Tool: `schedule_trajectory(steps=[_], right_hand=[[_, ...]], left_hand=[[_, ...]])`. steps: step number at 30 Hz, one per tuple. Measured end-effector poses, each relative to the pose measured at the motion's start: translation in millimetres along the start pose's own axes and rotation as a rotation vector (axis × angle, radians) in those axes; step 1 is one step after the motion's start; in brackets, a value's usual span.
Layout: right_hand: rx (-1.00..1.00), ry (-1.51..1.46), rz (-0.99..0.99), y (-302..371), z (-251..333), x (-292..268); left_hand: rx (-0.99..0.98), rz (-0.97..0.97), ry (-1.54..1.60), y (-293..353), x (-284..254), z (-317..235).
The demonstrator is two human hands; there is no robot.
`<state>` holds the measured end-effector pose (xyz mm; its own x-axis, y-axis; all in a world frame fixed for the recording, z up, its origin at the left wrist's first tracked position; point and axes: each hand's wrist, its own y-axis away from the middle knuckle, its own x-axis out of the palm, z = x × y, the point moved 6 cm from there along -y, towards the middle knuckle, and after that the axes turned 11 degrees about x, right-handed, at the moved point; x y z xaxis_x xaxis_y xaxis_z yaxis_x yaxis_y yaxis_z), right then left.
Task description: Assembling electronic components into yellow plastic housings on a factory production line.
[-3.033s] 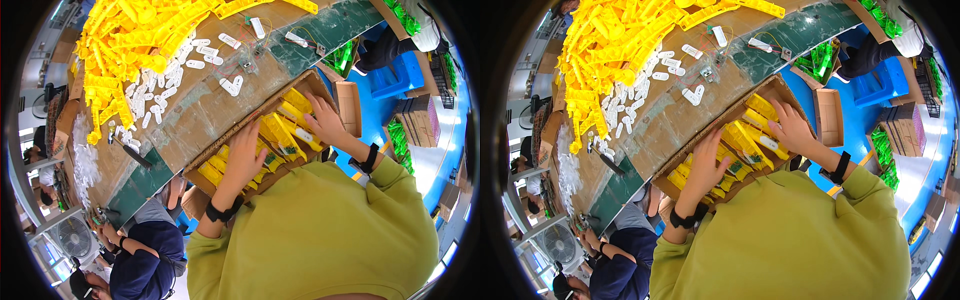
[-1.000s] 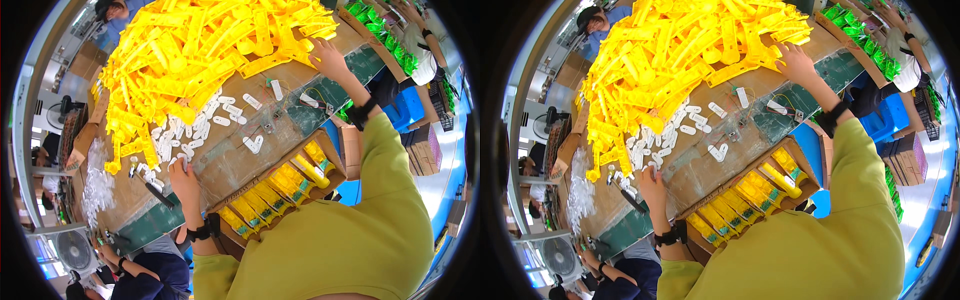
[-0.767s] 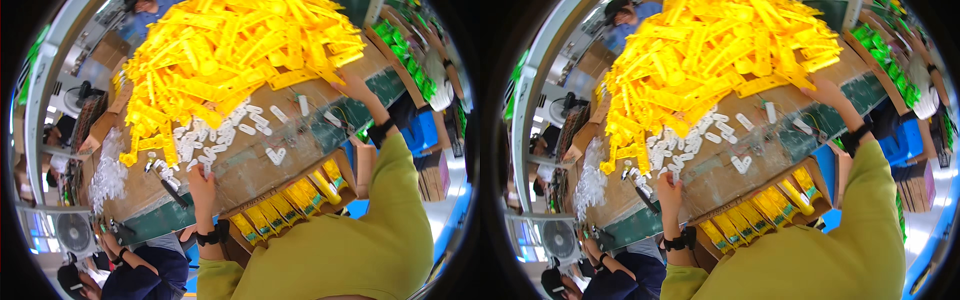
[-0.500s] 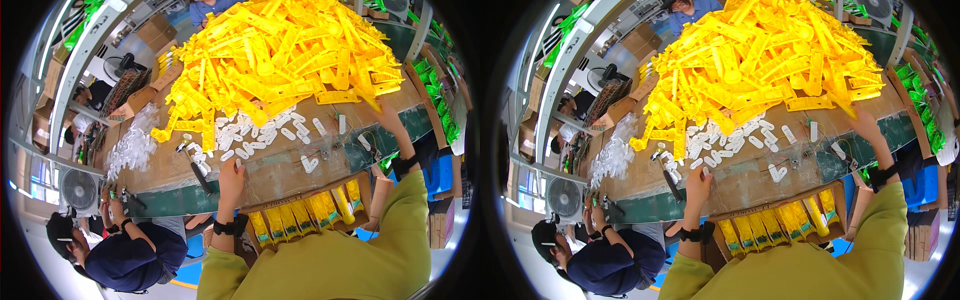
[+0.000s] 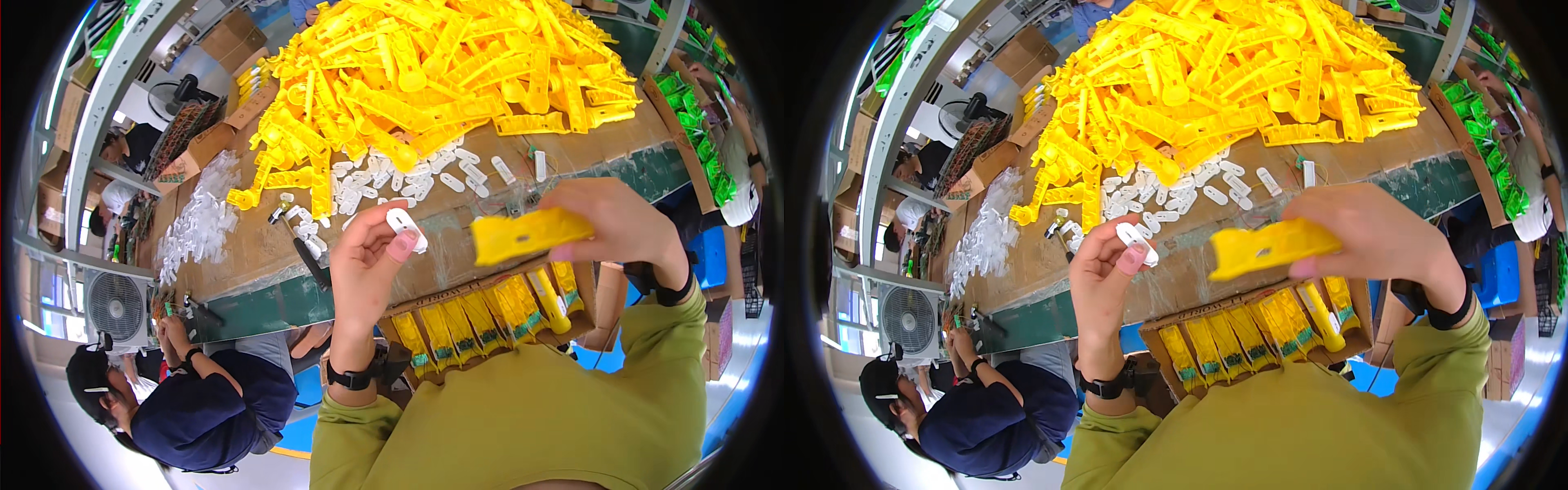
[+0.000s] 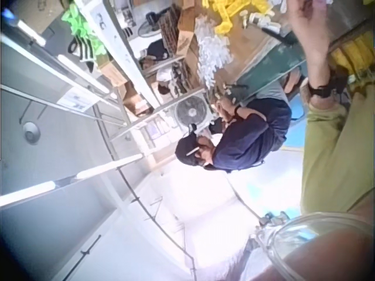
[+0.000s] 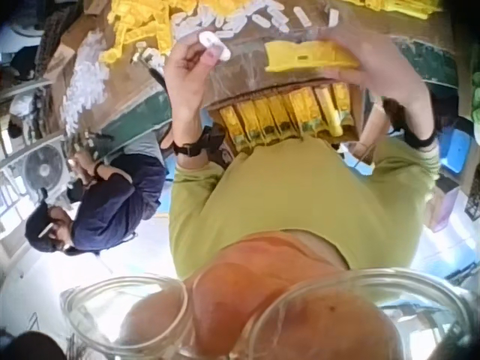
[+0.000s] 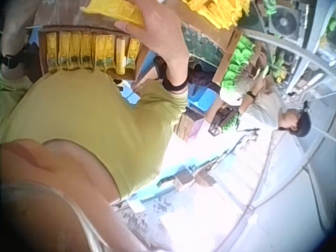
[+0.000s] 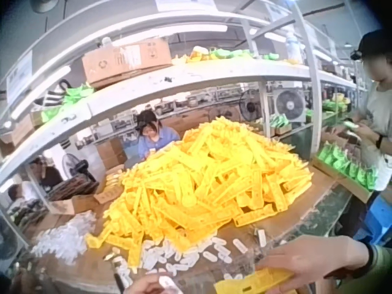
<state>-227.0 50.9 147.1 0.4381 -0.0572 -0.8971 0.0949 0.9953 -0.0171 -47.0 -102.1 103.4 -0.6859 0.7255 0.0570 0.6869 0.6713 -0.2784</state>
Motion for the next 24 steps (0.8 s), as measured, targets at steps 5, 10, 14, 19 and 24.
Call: schedule_trajectory(steps=[5,10,14,19,24], right_hand=[[-0.186,0.072,0.06,-4.0,51.4,7.5],[-0.304,0.098,-0.022,-6.0,64.7,9.0],[-0.317,0.047,-0.055,-5.2,65.2,9.7],[-0.312,0.029,-0.096,-7.4,58.8,10.4],[-0.307,0.0,-0.075,-11.4,59.2,16.9]], left_hand=[[0.063,0.069,-0.067,11.6,25.4,-21.4],[0.093,-0.033,0.074,23.0,27.8,-29.2],[0.204,0.047,0.056,27.4,31.7,-26.5],[0.16,0.125,-0.312,24.4,31.8,-28.9],[0.151,0.181,-0.379,19.7,37.3,-29.3]])
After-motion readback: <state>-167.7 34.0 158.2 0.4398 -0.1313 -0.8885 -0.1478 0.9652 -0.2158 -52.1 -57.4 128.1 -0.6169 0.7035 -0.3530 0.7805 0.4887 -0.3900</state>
